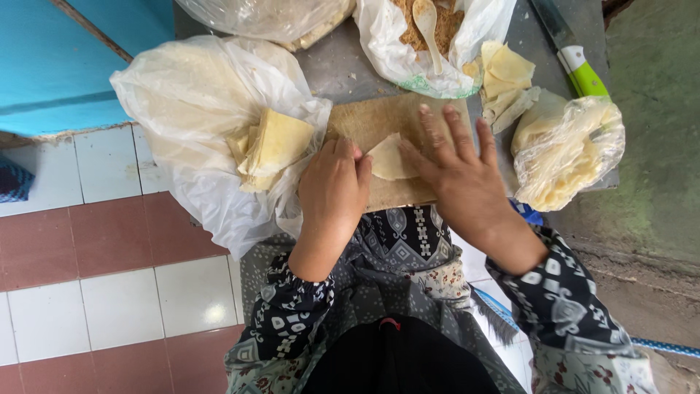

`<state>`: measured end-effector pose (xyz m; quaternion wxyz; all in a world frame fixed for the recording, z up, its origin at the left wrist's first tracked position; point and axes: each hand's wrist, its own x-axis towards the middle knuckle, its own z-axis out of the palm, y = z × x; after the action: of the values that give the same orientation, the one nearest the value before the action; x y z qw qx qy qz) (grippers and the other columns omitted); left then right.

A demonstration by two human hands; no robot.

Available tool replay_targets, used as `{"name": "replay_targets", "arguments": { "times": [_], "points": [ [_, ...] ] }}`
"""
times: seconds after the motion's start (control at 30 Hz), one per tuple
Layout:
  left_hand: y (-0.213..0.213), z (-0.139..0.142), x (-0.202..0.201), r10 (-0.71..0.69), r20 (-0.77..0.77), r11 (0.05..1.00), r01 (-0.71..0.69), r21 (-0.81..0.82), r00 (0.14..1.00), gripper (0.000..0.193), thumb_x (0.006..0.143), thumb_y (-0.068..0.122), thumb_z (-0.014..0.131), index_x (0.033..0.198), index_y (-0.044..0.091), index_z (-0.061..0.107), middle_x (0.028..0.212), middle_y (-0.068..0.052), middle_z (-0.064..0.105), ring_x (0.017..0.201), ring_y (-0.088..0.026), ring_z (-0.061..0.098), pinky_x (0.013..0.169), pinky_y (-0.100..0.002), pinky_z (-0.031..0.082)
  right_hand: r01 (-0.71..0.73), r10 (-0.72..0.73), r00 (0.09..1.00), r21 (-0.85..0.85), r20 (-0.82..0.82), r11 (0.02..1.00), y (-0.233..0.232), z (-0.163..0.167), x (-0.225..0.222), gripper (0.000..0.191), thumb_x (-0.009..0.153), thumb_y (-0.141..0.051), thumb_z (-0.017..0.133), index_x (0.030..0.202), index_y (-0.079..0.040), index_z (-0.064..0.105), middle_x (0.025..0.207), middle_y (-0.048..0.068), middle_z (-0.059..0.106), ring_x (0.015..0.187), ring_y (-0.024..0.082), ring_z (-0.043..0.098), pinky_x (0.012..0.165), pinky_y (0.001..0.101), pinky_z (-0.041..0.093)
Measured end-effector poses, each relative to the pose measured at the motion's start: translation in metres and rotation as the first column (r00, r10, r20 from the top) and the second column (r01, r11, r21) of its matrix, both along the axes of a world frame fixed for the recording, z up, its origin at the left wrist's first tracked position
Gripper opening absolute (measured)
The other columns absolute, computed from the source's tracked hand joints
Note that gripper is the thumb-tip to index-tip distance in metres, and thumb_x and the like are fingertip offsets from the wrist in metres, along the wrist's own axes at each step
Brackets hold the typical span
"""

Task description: The person sits at a low table and folds triangular pastry wrappers around filling. They take a wrapper, spoon filling from a plastic bag onto it, fold and pinch the wrapper closed, and place the finished pastry into a plastic bag with others.

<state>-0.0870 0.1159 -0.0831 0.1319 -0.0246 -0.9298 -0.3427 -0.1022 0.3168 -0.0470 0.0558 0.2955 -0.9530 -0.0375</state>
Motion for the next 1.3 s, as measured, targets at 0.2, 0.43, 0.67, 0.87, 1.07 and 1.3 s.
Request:
{"name": "replay_targets", "arguments": {
  "times": [0.2,0.43,0.67,0.87,1.07,1.3],
  "points": [
    [0.006,0.001,-0.001,0.006,-0.069,1.0,-0.006,0.006,0.998,0.012,0.093,0.014,0.068,0.092,0.006,0.06,0.091,-0.012,0.065,0.088,-0.036,0.065,0.077,-0.048,0.051,0.199,-0.268,0.961,-0.489,-0.075,0.849,0.014,-0.002,-0.075,0.036,0.097,0.004,0.062,0.132,-0.006,0.065,0.125,0.018,0.065,0.116,0.037,0.059,0.102,0.0479,0.05],
    [0.009,-0.003,0.002,-0.012,-0.082,0.998,0.017,0.06,0.997,0.013,0.095,0.013,0.067,0.092,0.006,0.056,0.089,-0.012,0.063,0.086,-0.035,0.065,0.074,-0.046,0.051,0.225,-0.317,0.947,-0.59,-0.055,0.775,-0.003,-0.042,-0.155,0.044,0.078,-0.001,0.078,0.119,-0.002,0.061,0.074,0.011,0.072,0.076,0.032,0.07,0.069,0.0432,0.054],
    [0.006,-0.017,-0.002,-0.011,-0.169,0.985,0.04,0.166,0.986,0.018,0.095,0.008,0.069,0.11,0.007,0.06,0.095,-0.008,0.069,0.088,-0.029,0.069,0.076,-0.042,0.054,0.051,-0.318,0.905,-0.669,-0.283,0.741,0.014,-0.037,-0.174,0.039,0.086,0.016,0.065,0.12,-0.002,0.065,0.088,0.015,0.073,0.079,0.031,0.074,0.071,0.0379,0.058],
    [0.004,-0.021,-0.002,0.025,-0.126,0.958,0.012,0.286,0.992,0.032,0.096,0.008,0.069,0.127,0.007,0.06,0.095,-0.006,0.073,0.083,-0.024,0.072,0.073,-0.037,0.057,0.007,-0.228,0.954,-0.744,-0.195,0.668,0.011,-0.036,-0.179,0.038,0.084,0.016,0.067,0.119,0.001,0.061,0.087,0.014,0.076,0.078,0.023,0.077,0.07,0.0317,0.059],
    [0.004,-0.018,-0.002,0.026,-0.12,0.954,0.011,0.301,0.992,0.031,0.097,0.009,0.07,0.126,0.007,0.06,0.094,-0.004,0.073,0.081,-0.022,0.072,0.071,-0.035,0.058,0.093,-0.221,0.975,-0.893,-0.008,0.441,0.038,-0.028,-0.159,0.037,0.088,0.022,0.066,0.118,0.006,0.052,0.093,0.015,0.077,0.085,0.02,0.08,0.074,0.0255,0.061],
    [0.005,-0.013,0.001,0.016,-0.065,0.934,0.008,0.358,0.998,0.035,0.094,0.004,0.07,0.128,0.005,0.059,0.094,-0.005,0.071,0.078,-0.019,0.072,0.07,-0.032,0.058,0.312,-0.083,0.948,-0.948,0.307,0.058,0.054,-0.01,-0.08,0.037,0.102,0.019,0.074,0.126,0.004,0.049,0.099,0.019,0.073,0.088,0.022,0.079,0.081,0.0314,0.068]
  ]
}}
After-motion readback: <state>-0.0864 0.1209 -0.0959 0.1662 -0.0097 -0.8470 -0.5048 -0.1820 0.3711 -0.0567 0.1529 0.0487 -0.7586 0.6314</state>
